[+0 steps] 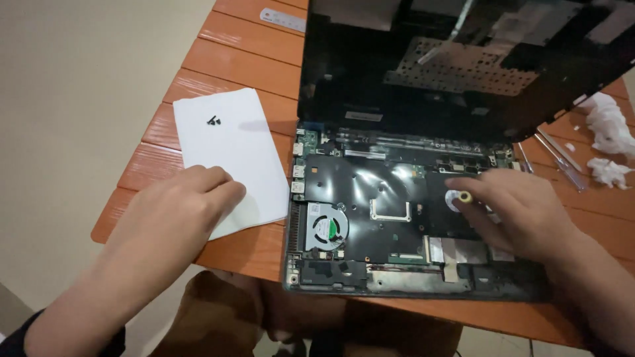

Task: Repairing internal circuitry and components of a laptop using a screwdriver and manual manipulation.

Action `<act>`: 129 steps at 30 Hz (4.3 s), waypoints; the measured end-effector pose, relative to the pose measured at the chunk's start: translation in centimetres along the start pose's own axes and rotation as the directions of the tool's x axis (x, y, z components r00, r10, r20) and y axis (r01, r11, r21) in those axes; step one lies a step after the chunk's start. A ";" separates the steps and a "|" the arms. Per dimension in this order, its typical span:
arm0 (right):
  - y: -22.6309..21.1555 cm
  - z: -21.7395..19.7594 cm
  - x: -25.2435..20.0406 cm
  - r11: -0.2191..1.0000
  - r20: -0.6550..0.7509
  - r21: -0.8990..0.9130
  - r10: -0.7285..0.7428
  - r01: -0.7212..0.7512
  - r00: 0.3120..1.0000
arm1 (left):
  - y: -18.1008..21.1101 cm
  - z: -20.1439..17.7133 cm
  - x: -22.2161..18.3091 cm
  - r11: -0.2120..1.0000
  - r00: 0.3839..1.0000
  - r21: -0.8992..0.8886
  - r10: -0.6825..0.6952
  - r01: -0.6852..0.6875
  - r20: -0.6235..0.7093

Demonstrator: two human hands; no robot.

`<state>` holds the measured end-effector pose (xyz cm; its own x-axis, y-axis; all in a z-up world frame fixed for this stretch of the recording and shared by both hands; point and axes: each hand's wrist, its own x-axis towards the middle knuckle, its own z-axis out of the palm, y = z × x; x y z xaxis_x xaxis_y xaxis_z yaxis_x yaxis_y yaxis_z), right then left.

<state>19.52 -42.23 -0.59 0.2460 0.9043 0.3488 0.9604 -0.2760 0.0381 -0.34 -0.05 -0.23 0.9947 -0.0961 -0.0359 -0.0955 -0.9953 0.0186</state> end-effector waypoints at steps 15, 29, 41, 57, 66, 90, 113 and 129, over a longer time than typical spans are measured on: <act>0.5 -1.2 0.5 0.998 0.018 -0.057 0.028 -0.027 0.999 | 6.0 -1.3 0.4 0.746 0.911 -0.551 0.187 -0.375 -0.367; -3.5 -3.3 1.6 0.559 -0.147 0.820 0.412 -0.122 0.899 | 10.0 -0.1 4.0 0.594 0.862 -0.625 0.369 -0.506 -0.348; -4.4 -3.5 2.3 0.585 -0.002 0.800 0.230 -0.136 0.973 | 10.4 -0.2 4.6 0.656 0.901 -0.619 0.295 -0.433 -0.317; -4.5 -3.4 2.1 0.696 0.031 0.693 0.232 -0.188 0.972 | 11.0 0.3 5.4 0.653 0.857 -0.556 0.412 -0.514 -0.309; -4.3 -4.0 2.0 0.722 -0.103 0.667 0.332 -0.183 0.938 | 12.9 -0.6 8.3 0.646 0.902 -0.634 0.365 -0.425 -0.233; -4.0 -4.7 1.5 0.676 -0.161 0.709 0.432 -0.200 0.888 | 16.4 -0.6 13.8 0.715 0.824 -0.420 0.535 -0.559 -0.184; -3.7 -4.5 1.3 0.674 -0.171 0.719 0.408 -0.169 0.897 | 16.0 -1.1 13.2 0.701 0.813 -0.437 0.562 -0.564 -0.149; -3.8 -3.3 0.8 0.530 -0.112 0.830 0.464 -0.174 0.879 | 10.8 0.7 2.4 0.662 0.726 -0.310 0.560 -0.682 -0.400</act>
<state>15.60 -41.49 2.67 0.6475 0.6298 0.4290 0.5745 -0.0336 -0.8178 0.97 -11.04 -0.80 0.6833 -0.6208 0.3842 -0.7300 -0.5888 0.3469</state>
